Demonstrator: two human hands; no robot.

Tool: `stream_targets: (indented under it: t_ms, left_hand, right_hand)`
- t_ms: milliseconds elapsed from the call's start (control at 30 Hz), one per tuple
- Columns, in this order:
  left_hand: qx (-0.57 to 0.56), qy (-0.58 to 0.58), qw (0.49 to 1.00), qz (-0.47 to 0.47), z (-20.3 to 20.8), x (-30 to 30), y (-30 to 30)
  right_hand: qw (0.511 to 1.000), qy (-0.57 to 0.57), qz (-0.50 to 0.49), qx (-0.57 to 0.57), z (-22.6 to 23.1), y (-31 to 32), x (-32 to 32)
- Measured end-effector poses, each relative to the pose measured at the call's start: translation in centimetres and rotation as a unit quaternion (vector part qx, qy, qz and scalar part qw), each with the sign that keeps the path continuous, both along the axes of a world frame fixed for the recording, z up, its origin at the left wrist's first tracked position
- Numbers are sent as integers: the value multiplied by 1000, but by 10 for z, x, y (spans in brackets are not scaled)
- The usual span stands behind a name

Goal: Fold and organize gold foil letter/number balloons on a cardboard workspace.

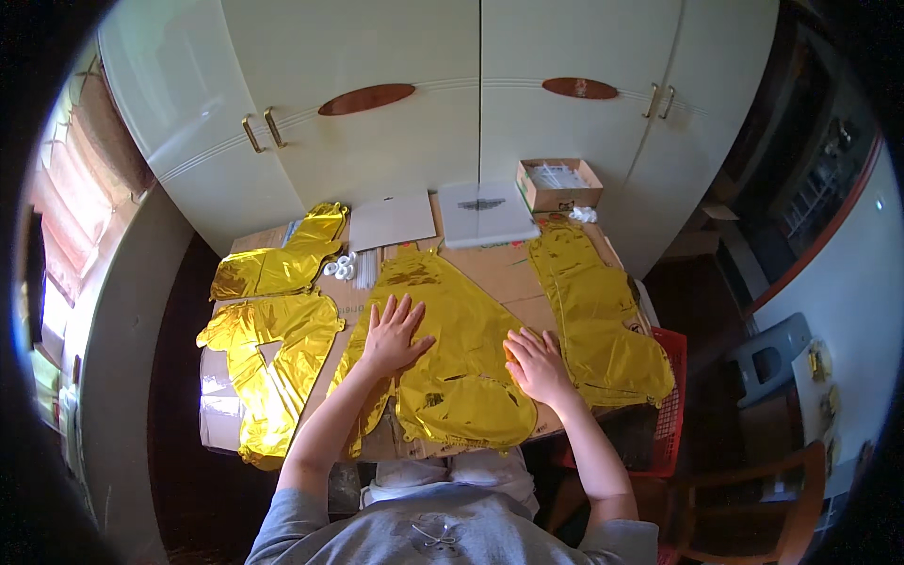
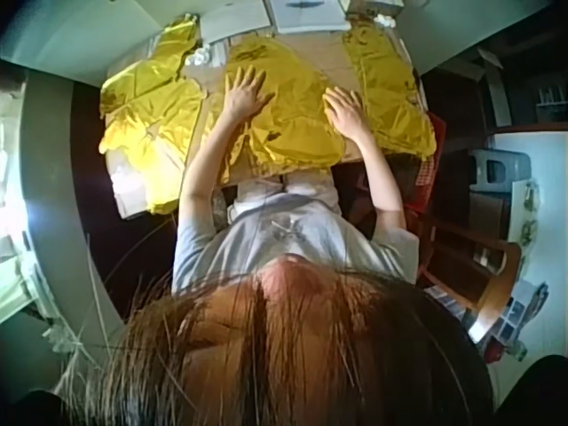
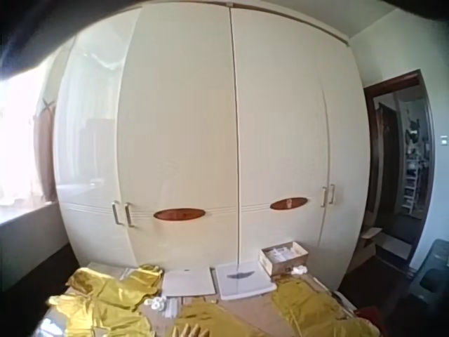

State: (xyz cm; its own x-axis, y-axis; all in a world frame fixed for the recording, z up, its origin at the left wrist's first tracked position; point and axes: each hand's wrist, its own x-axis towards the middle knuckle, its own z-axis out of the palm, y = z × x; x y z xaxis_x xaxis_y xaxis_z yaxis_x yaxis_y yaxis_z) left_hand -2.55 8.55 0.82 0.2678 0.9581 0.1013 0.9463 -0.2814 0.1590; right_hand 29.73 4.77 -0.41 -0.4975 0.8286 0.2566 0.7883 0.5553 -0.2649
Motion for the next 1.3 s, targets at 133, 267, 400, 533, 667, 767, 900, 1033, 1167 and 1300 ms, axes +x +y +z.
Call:
stream_targets:
  t_ms: [133, 267, 400, 533, 667, 767, 900, 1033, 1167, 1300]
  left_hand:
    - [-9, 2, 1000, -4, 5, 3, 0]
    - [-16, 4, 1000, -7, 7, 2, 0]
    - [-22, 9, 1000, -9, 10, 3, 1]
    - [-23, 18, 1000, -6, 9, 2, 1]
    - [-25, 9, 1000, -6, 9, 0, 1]
    - [-8, 1, 1000, 0, 11, -9, 3]
    - [22, 19, 998, 47, 33, -45, 21]
    - [54, -78, 987, 126, 36, -153, 52]
    - [137, -107, 964, 203, 6, -250, 76]
    - [160, -151, 947, 232, -16, -290, 87]
  right_hand:
    - [1000, 5, -2, 3, -2, -3, 3]
    - [1000, 10, 4, 3, -4, -3, 5]
    - [1000, 11, -1, 0, -3, -3, 6]
    - [1000, 19, 2, 3, -2, -3, 6]
    - [999, 40, 8, -17, 2, -2, 4]
    - [997, 79, 13, -12, 8, -1, 1]
    - [994, 100, 40, -12, 26, 7, -21]
    - [985, 109, 132, -11, 44, 42, -90]
    - [963, 100, 250, -5, 54, 95, -198]
    - [949, 97, 283, -105, 53, 152, -315]
